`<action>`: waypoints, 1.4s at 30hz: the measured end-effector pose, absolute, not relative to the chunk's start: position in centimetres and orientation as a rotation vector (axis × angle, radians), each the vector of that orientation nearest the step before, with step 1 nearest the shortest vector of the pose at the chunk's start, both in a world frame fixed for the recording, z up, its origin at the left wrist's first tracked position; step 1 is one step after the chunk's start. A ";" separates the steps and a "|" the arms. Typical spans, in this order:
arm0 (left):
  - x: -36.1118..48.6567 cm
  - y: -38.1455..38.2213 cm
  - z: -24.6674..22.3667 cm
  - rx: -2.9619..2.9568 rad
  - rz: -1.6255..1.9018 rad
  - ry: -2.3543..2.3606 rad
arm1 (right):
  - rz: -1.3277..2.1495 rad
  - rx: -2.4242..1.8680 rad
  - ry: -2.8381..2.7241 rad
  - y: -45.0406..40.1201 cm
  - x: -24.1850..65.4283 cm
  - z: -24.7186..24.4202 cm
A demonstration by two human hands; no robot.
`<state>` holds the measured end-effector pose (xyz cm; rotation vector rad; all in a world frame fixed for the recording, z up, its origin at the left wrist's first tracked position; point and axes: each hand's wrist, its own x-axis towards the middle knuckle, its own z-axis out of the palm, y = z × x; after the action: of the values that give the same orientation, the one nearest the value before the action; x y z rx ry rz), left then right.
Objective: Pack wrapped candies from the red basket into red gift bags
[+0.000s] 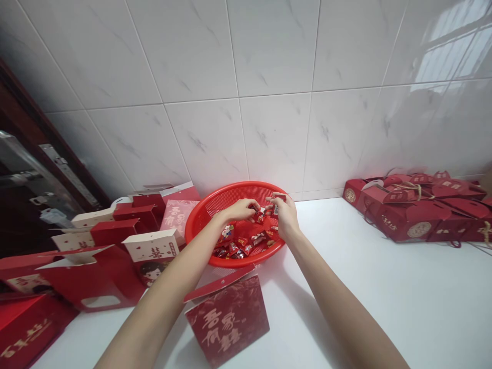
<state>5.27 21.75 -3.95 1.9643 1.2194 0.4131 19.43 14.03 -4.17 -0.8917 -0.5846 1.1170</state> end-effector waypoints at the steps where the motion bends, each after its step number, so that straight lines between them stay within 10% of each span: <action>1: 5.3 21.8 -4.0 1.948 0.426 1.212 | 1.118 -0.891 -0.589 14.0 19.4 -4.2; 21: 4.6 22.8 -3.8 1.972 0.651 0.930 | 1.135 -0.882 -0.584 14.2 19.5 -4.1; 42: 4.6 21.7 -3.5 2.286 -0.167 1.477 | 1.151 -0.890 -0.590 14.0 19.5 -4.0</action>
<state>4.59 21.66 -3.46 2.2860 1.4767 -0.1671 19.54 14.00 -4.01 -0.8896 -0.5898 1.1510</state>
